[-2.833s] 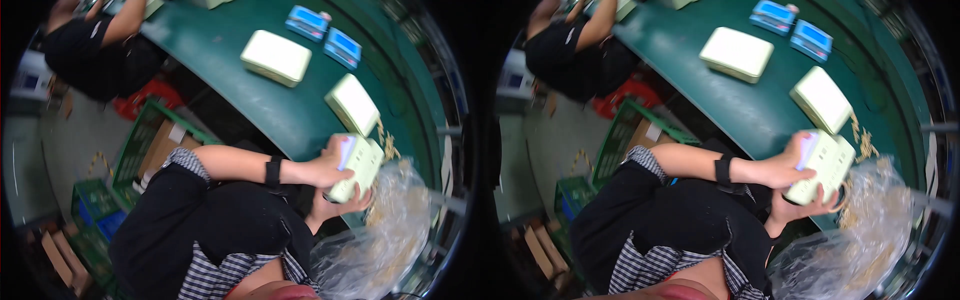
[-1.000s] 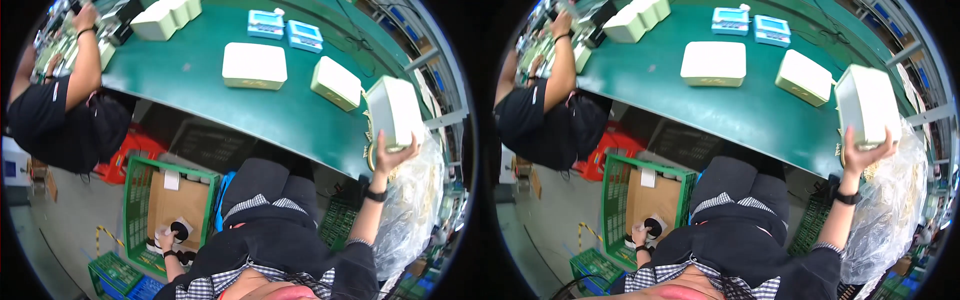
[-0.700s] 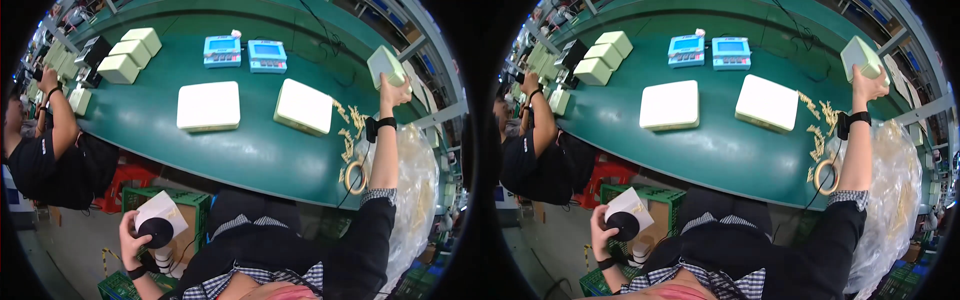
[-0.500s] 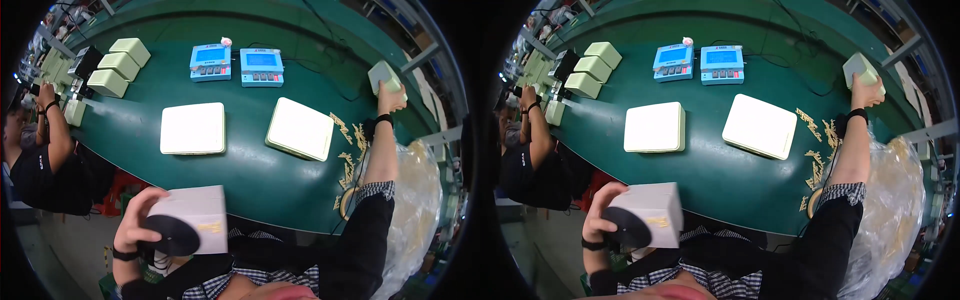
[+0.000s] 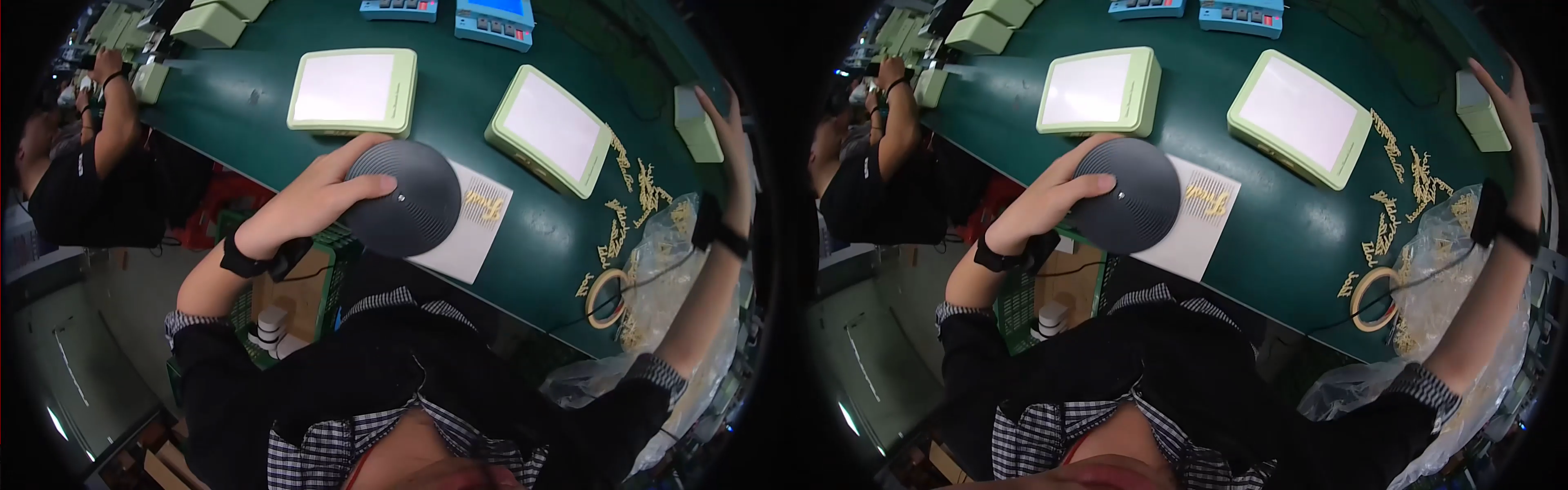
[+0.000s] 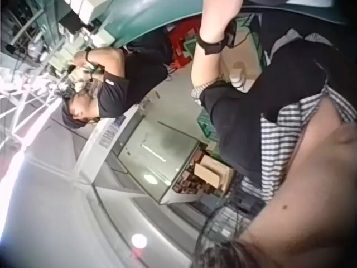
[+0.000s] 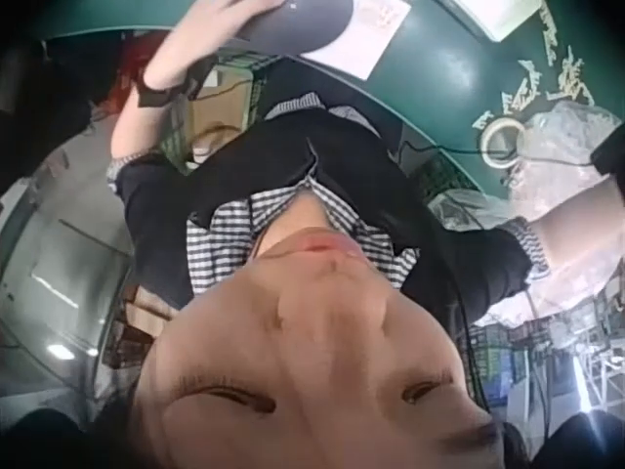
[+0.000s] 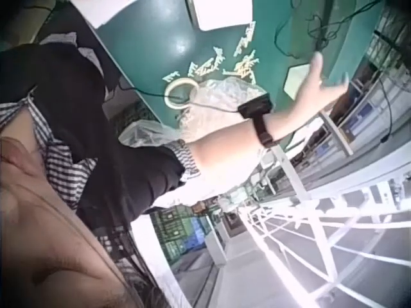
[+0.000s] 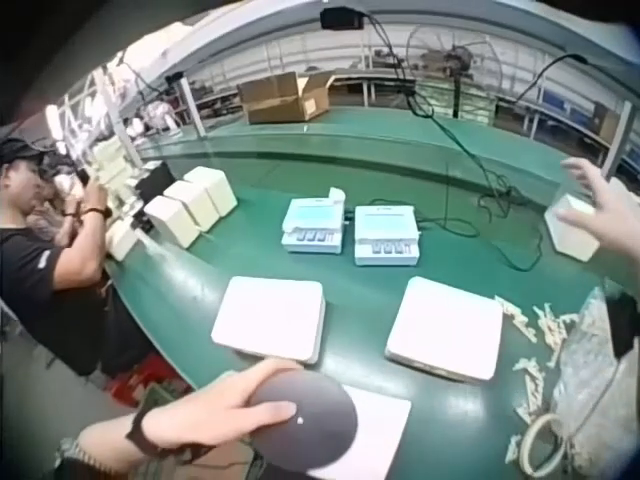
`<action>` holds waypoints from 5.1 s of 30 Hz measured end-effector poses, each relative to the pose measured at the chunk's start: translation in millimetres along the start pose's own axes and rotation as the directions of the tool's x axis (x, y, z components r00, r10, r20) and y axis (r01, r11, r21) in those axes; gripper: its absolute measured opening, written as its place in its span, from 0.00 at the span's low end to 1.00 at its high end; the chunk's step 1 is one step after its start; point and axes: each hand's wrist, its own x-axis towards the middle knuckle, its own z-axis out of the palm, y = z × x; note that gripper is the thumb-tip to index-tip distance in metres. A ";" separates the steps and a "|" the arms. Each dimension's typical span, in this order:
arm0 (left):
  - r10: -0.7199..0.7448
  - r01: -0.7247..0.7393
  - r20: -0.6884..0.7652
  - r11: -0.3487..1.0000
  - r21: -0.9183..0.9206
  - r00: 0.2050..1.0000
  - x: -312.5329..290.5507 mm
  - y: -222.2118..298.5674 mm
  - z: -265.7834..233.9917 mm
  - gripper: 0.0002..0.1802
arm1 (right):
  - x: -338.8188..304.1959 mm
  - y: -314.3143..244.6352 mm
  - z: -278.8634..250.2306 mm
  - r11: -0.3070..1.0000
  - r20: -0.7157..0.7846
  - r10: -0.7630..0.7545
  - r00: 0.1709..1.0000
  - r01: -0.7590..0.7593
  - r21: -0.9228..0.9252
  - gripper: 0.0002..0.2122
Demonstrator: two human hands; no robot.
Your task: The person presses a logo onto a speaker and sets it aside, then tests the buttons and lights on several devices before placing a turntable onto a base.
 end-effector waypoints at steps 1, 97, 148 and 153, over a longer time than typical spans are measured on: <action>0.020 -0.020 0.035 1.000 0.004 0.999 3.0 4.3 0.6 0.30 | -32.0 -12.6 -19.9 0.947 0.014 -0.279 0.960 0.278 -0.158 0.34; 0.595 -0.546 0.342 0.202 0.813 0.728 15.9 2.5 23.7 0.56 | -221.9 -48.0 30.4 0.231 0.179 0.283 0.942 -0.248 0.941 0.27; 0.627 -0.471 0.406 -0.071 0.879 0.664 79.4 4.2 -78.4 0.39 | -232.0 -163.4 101.7 0.751 0.034 -0.538 0.842 0.497 -0.435 0.48; 0.699 -0.217 -0.230 0.489 0.845 0.677 110.9 31.4 -206.9 0.40 | -239.7 -145.7 99.2 0.886 0.037 -0.341 0.939 0.334 -0.323 0.45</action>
